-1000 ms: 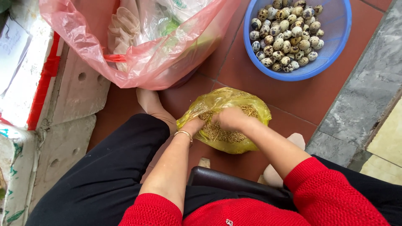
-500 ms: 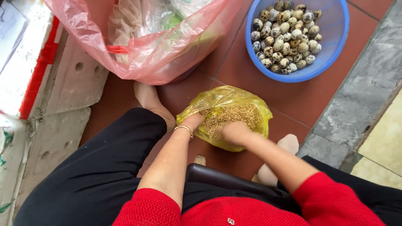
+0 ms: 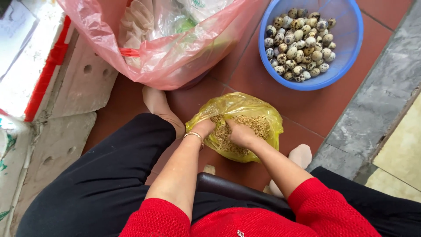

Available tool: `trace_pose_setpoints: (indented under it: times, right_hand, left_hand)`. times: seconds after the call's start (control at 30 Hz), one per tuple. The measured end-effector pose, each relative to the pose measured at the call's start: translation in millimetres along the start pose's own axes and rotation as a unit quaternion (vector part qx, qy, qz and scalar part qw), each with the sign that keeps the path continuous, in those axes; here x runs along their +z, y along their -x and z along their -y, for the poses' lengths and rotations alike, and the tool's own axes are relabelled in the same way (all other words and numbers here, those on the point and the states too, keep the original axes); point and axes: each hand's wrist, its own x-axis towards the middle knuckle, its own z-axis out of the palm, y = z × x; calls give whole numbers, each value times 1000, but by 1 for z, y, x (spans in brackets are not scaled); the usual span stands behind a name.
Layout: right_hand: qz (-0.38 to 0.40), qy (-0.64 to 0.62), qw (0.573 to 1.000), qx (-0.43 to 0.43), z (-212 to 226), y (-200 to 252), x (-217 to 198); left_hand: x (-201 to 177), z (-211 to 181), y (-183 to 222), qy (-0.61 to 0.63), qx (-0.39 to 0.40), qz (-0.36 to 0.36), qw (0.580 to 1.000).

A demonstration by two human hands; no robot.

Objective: The person is sorting grain in a bag and then bagging quail eggs from a bowl into a plastic bag.

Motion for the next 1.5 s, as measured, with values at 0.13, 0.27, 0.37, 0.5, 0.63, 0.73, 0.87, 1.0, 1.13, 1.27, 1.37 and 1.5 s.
trace_pose_setpoints:
  times: [0.13, 0.27, 0.37, 0.5, 0.63, 0.73, 0.87, 1.0, 1.13, 1.27, 1.37, 1.5]
  right_hand:
    - [-16, 33, 999, 19, -18, -27, 21]
    - [-75, 10, 997, 33, -7, -16, 18]
    - [-100, 92, 990, 39, -4, -46, 36]
    - [-135, 101, 985, 26, 9, -45, 37]
    - [-120, 105, 987, 31, 12, -46, 37]
    - [-119, 72, 989, 48, 12, -43, 33]
    - [-128, 37, 989, 58, 16, -40, 36]
    - [-137, 82, 986, 44, 12, -57, 46]
    - [-144, 70, 987, 25, 9, -52, 34]
    - [-120, -97, 988, 12, 0, -17, 2]
    - [-64, -446, 892, -34, -37, -22, 13]
    - [-38, -519, 851, -71, -47, -15, 16]
  left_hand:
    - [-1, -2, 3, 13, -21, 25, 999]
    - [-46, -33, 44, 31, -27, 51, 998]
    - [-21, -20, 30, 47, -20, 45, 998]
    - [-5, -1, 12, 24, 23, 67, 997]
    - [-24, -25, 36, 64, -1, 50, 997]
    - [-51, -51, 75, 75, -53, 32, 995]
    - [-33, -31, 53, 93, -68, 62, 991]
    - [-23, -22, 45, 116, -71, 64, 989]
    - [-61, -51, 79, 167, -74, 78, 980]
    - [-14, -14, 26, 186, -72, 39, 979]
    - [0, -8, 9, 271, -72, 49, 959]
    - [-17, -29, 40, 429, -72, 135, 891]
